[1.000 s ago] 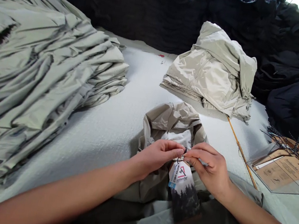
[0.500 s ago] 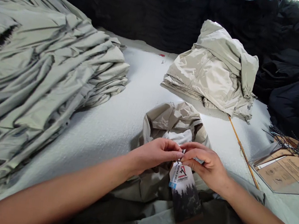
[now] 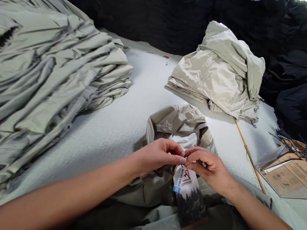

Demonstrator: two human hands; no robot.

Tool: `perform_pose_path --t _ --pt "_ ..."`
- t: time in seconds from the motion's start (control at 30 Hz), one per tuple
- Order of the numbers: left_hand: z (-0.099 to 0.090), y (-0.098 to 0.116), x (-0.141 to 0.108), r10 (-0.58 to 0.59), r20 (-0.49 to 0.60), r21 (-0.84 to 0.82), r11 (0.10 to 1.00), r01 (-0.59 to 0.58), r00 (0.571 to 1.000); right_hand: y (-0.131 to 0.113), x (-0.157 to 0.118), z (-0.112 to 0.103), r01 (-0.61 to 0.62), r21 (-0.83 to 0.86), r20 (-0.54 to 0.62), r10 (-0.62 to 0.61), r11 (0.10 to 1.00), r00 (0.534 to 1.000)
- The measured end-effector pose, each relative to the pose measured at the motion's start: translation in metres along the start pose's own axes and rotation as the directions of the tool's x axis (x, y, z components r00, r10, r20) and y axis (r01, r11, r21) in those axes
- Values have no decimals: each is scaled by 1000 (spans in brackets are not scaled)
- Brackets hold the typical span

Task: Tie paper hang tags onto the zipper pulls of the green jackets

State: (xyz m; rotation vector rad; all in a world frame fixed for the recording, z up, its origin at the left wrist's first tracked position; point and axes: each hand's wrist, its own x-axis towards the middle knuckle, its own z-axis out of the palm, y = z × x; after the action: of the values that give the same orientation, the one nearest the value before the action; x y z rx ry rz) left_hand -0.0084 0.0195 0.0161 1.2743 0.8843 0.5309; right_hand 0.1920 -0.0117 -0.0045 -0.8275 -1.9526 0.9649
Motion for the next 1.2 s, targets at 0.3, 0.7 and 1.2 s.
perform_pose_path --t 0.3,0.7,1.2 --pt "-6 5 -3 32 94 336 940 -62 995 1 0 3 -22 75 85 16 997 996" --pt "-8 9 -5 -24 118 354 935 -19 993 0 0 7 -4 92 113 -6 996 994" --pt "0 1 -1 -92 53 -158 982 100 994 5 -5 10 -49 -50 -110 44 998 993"
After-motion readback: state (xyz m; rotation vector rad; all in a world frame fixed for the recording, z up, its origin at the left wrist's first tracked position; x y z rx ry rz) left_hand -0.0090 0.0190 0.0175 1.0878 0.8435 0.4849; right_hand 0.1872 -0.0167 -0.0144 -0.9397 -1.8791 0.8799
